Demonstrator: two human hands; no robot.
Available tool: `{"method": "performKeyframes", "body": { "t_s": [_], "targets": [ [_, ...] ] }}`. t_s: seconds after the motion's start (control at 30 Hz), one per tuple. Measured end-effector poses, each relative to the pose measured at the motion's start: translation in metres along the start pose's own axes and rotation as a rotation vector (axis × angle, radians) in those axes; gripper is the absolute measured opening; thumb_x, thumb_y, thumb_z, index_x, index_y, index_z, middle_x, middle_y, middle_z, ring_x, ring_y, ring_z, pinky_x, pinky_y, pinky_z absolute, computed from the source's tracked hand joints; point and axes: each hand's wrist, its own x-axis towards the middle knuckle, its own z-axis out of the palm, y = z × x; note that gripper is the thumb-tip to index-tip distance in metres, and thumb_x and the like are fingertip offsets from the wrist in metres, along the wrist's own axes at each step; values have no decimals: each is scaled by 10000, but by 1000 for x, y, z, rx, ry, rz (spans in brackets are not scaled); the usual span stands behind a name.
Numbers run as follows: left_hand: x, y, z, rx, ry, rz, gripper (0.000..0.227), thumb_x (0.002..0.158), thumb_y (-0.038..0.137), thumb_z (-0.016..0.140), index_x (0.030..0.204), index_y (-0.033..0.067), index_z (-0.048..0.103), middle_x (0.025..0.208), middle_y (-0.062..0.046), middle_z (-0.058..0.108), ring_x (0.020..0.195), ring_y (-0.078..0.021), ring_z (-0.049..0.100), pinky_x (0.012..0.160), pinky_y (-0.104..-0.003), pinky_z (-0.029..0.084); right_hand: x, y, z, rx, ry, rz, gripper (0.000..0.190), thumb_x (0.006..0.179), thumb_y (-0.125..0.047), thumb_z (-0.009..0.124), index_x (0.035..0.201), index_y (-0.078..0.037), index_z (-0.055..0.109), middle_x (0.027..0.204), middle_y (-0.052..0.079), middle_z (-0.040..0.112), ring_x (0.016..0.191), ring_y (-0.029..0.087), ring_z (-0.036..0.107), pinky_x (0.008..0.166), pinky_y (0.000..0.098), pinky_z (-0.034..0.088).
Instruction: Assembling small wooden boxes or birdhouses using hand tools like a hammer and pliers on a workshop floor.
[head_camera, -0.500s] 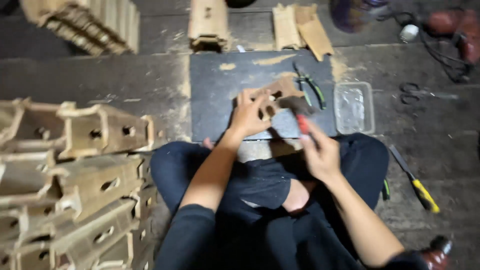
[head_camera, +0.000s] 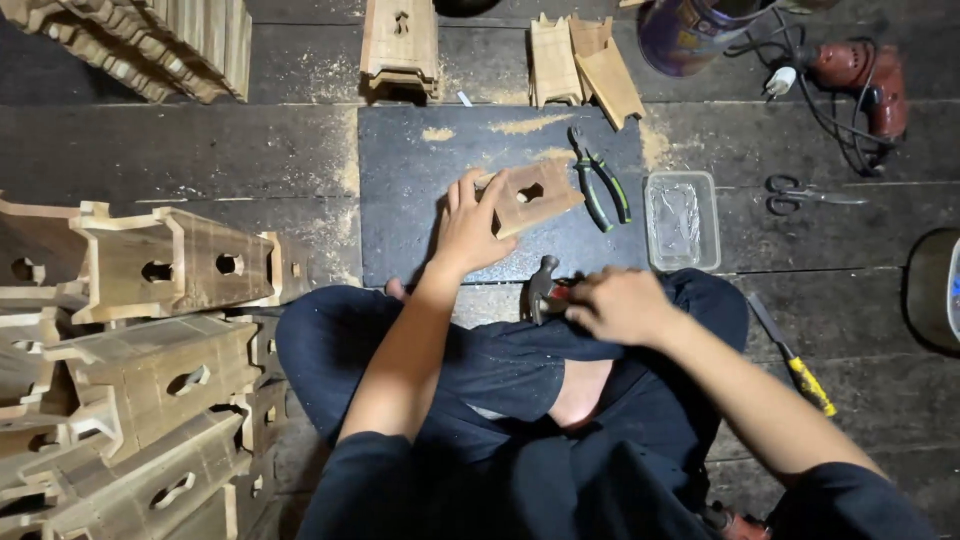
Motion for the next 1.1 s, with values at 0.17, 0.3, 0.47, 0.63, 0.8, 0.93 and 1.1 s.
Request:
{"method": "performKeyframes", "body": {
  "t_s": [0.17,0.3,0.47,0.63,0.8,0.93,1.1],
  "targets": [
    [3,9,-4,-46,-12,-19,1027,663,352,858,1583,309,404,1494,-119,314,1436,-390,306,1090,-591,507,49,176,75,278,166,539,288,929,-315,615,1151,-257,789,1014,130,805,1048,422,754,860,571,605],
    [6,8,-8,-73,-50,-44,1024,629,333,877,1555,327,438,1467,-97,332,1437,-378,320,1081,-581,535,91,248,119,371,166,775,507,913,-263,690,1417,-214,709,1145,274,766,1114,496,724,885,638,583],
    [11,1,-12,-85,-70,-15,998,650,326,870,1554,358,448,1493,-85,341,1466,-384,319,1068,-590,550,98,203,95,227,102,872,319,967,-224,660,1241,-168,812,1049,220,804,1053,435,769,838,588,605],
    [6,14,-19,-108,-85,3,943,659,267,842,1533,323,493,1532,-122,330,1474,-426,325,1111,-618,505,82,176,68,279,20,848,369,1017,-250,624,1309,-92,786,1199,292,775,1179,496,709,968,621,550],
    [0,18,-22,-107,-16,60,927,678,295,842,1540,280,499,1564,-158,322,1493,-470,317,1142,-630,461,84,185,86,240,-63,859,457,966,-303,620,1293,-25,777,1196,287,784,1163,478,725,955,628,551],
    [2,11,-13,-50,0,65,929,686,358,855,1540,311,492,1583,-133,319,1524,-445,295,1164,-611,446,83,202,102,279,-50,836,498,945,-287,696,1311,47,744,1197,337,765,1175,528,701,953,666,541],
    [5,8,-10,-34,3,67,916,682,379,838,1533,308,507,1572,-122,327,1516,-426,301,1156,-591,452,82,218,114,411,430,837,209,926,-199,734,1081,-59,749,982,268,756,1032,513,727,854,598,581]
  ]
}}
